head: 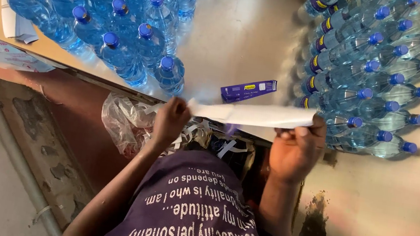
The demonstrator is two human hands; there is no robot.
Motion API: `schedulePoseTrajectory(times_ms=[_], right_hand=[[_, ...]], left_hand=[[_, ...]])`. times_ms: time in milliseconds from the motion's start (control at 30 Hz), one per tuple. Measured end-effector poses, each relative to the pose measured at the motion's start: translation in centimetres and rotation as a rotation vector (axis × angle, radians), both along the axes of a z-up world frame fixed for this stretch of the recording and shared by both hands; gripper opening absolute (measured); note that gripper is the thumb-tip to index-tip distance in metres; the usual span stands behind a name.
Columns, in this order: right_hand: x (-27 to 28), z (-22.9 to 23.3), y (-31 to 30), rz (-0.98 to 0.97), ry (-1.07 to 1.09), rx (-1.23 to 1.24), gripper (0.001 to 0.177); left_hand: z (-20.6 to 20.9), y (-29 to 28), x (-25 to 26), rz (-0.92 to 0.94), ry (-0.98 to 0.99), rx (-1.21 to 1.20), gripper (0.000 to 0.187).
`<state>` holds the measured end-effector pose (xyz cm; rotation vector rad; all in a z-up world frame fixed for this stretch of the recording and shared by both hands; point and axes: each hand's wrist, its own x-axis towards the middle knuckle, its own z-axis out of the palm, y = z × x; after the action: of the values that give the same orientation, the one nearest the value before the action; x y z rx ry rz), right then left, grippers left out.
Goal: Manually applying adhesive labels to plastic water bottles at a workstation.
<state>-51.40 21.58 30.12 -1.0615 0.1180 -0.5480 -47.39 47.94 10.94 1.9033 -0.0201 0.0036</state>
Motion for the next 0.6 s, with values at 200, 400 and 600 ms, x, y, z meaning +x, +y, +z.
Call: schedulePoseTrajectory(times_ms=[200, 400, 600], right_hand=[[-1.0, -1.4, -2.9, 0.029, -0.001, 0.087, 0.018], [-0.8, -1.8, -2.8, 0.151, 0.022, -0.005, 0.017], [-1.1, 0.3, -0.9, 0.349, 0.098, -0.574, 0.02]], left_hand=[[-8.4, 5.1, -3.7, -0.1, 0.427, 0.451, 0.023], [3.7, 2.6, -1.8, -0.243, 0.453, 0.504, 0.035], [21.4, -1.9, 0.5, -0.478, -0.169, -0.403, 0.069]])
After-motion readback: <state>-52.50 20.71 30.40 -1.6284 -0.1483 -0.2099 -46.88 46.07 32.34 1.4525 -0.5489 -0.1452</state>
